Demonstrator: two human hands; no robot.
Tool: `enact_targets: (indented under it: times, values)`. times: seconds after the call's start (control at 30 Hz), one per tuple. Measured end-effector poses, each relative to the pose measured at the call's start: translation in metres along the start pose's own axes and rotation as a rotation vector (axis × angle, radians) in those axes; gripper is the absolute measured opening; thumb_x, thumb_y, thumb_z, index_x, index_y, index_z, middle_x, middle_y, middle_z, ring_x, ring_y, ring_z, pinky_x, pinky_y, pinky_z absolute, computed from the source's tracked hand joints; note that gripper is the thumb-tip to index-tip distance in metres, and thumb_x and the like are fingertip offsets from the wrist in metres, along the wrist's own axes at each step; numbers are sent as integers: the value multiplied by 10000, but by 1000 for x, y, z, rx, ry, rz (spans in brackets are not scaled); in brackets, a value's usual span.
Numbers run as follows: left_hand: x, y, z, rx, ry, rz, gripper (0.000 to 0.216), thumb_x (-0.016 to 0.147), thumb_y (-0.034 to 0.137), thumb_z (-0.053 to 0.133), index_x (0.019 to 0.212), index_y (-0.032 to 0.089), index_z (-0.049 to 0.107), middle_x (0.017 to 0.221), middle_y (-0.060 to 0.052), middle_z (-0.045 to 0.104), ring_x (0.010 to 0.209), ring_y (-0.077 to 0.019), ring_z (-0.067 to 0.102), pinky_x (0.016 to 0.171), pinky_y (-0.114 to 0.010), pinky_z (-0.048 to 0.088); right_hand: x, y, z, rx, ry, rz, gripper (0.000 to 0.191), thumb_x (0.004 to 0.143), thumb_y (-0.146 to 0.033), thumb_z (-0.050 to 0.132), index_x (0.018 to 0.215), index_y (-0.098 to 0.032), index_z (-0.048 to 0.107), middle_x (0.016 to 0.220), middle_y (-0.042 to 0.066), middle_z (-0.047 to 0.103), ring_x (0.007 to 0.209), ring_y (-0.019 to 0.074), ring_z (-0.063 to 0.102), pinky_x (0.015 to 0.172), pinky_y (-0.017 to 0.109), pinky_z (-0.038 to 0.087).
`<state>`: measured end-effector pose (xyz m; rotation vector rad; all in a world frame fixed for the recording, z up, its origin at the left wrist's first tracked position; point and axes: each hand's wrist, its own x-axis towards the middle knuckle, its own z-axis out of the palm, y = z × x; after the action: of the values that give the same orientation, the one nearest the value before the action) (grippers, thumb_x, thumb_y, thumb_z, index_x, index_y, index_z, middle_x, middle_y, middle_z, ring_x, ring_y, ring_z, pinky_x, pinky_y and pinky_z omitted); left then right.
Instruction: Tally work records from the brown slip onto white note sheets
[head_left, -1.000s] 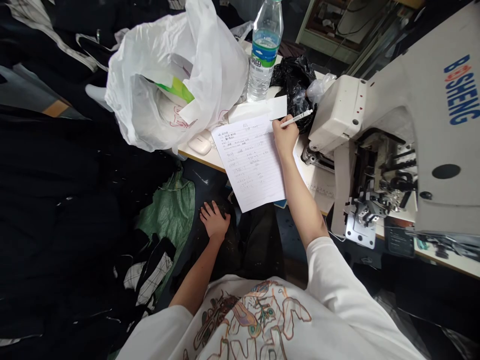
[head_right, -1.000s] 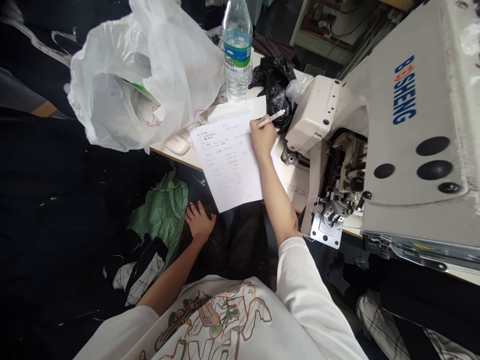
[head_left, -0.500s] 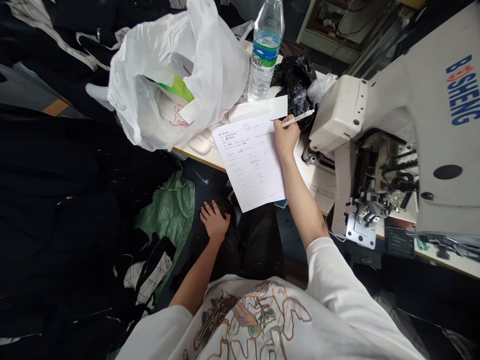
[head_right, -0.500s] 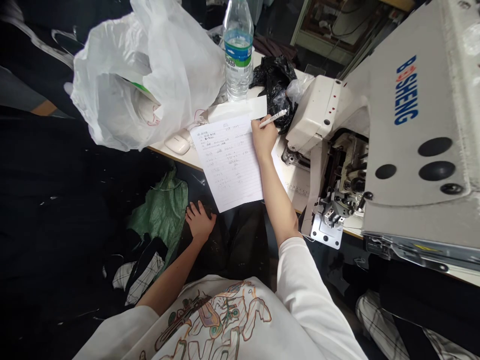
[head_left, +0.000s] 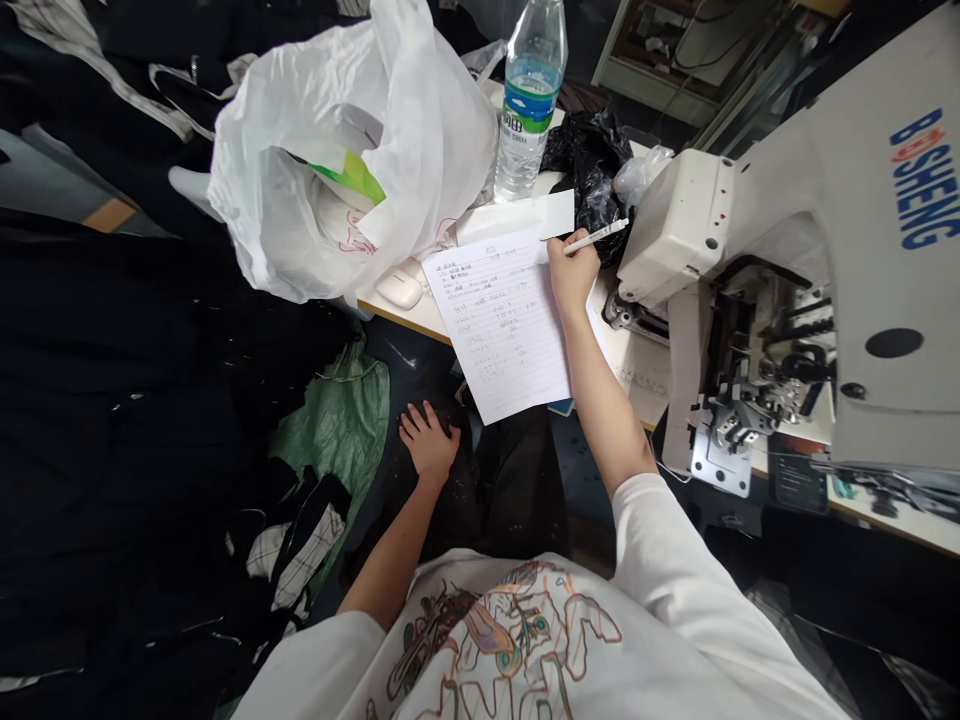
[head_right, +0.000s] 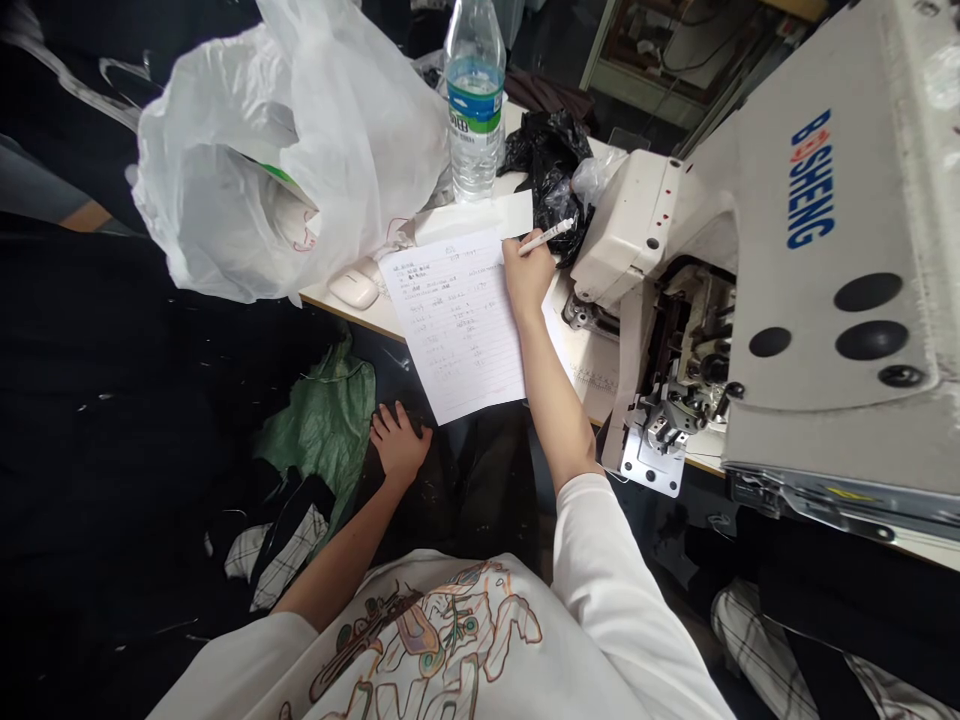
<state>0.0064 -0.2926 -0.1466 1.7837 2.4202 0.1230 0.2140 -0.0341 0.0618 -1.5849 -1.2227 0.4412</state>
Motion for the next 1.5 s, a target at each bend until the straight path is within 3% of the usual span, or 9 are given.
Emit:
enact_targets:
  times: [0.43,0.63,0.83,1.03,1.5]
  values:
    - [0,1,-3,-24,-24,-10,776,897,357,523,1559,-1,337,1594,-327,289,1462,-504,299,1167,-625,269,-2,3,2,78,32,-95,309,898,-363,512,699,-267,296,639,-73,357,653,118,464,843,347,483]
    - [0,0,-3,-22,-22,-10,770,898,350,520,1560,3,335,1595,-321,288,1458,-507,300,1169,-619,267,-16,-8,10,120,-115,-107,355,872,-292,568,661,-271,284,596,-81,320,587,113,388,769,329,488]
    - [0,1,-4,-23,-24,-6,767,898,348,524,1558,6,336,1594,-325,287,1464,-503,293,1168,-616,268,-24,-12,11,99,-177,-111,354,852,-285,587,653,-269,294,579,-83,318,586,113,373,780,337,495]
    - [0,1,-4,-22,-31,-12,770,894,350,526,1559,10,337,1598,-320,284,1466,-501,290,1173,-613,261,-26,-13,13,130,-216,-116,316,869,-268,551,677,-268,300,610,-76,326,627,118,445,765,325,484]
    - [0,0,-3,-22,-35,-3,780,902,367,514,1564,2,323,1597,-323,285,1459,-510,296,1176,-612,255,-27,-13,14,139,-218,-100,326,869,-267,563,675,-270,301,586,-85,321,578,109,406,722,309,480]
